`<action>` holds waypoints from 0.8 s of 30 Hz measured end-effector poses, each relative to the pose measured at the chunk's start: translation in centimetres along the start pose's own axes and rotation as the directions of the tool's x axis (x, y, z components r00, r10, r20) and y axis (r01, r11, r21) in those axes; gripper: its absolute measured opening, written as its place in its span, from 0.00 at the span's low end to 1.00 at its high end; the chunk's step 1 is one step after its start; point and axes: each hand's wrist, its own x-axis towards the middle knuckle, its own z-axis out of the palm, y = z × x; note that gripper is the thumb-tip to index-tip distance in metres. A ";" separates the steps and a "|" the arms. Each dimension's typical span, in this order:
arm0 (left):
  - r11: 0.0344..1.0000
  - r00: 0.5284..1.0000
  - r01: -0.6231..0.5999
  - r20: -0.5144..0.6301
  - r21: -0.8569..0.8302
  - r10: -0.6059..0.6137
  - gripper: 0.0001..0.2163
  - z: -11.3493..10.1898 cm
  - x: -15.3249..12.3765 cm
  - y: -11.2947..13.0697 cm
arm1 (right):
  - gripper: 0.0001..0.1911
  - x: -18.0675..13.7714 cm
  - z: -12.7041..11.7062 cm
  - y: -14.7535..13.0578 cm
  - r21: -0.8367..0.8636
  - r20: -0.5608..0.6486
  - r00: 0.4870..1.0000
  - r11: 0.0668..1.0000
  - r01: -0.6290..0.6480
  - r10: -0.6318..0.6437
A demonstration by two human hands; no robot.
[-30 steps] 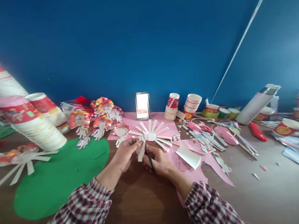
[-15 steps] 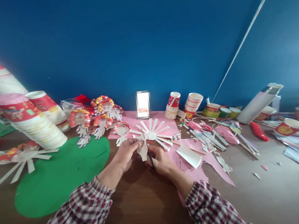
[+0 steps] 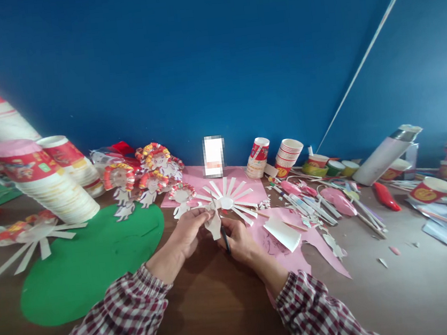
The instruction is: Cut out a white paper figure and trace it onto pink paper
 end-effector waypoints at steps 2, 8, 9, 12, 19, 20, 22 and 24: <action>1.000 1.000 0.003 -0.003 0.001 -0.003 0.10 0.0 -0.1 0.0 | 0.09 0.0 0.0 0.0 -0.004 0.001 1.000 1.000 0.010 -0.010; 1.000 1.000 0.010 0.012 -0.002 -0.010 0.10 -0.1 0.0 -0.2 | 0.08 0.0 0.1 0.2 0.003 -0.029 0.999 1.000 0.016 -0.016; 1.000 1.000 0.008 0.019 -0.006 -0.008 0.10 -0.1 0.0 -0.2 | 0.08 0.0 0.1 0.2 0.007 -0.027 1.000 1.000 0.013 -0.013; 0.999 0.999 0.035 0.017 0.004 -0.035 0.10 0.0 -0.1 0.0 | 0.09 -0.1 0.2 -0.1 0.018 -0.040 0.999 1.000 0.026 -0.025; 0.999 1.000 0.014 0.024 0.044 -0.015 0.12 -0.3 0.0 0.7 | 0.12 -0.4 0.2 -1.0 -0.006 -0.068 0.997 0.999 0.033 -0.033; 0.999 1.000 -0.006 0.011 0.043 0.005 0.12 -0.4 0.1 0.6 | 0.12 -0.5 0.2 -1.1 -0.012 -0.057 0.998 1.000 0.027 -0.028; 0.999 0.999 -0.026 -0.023 0.044 0.027 0.11 -0.5 0.2 0.6 | 0.12 -0.5 0.2 -1.2 0.000 -0.041 0.999 1.000 0.026 -0.026; 0.999 0.999 -0.022 -0.038 0.042 0.024 0.11 -0.5 0.3 0.6 | 0.11 -0.5 0.3 -1.2 0.035 -0.025 0.999 0.999 0.033 -0.032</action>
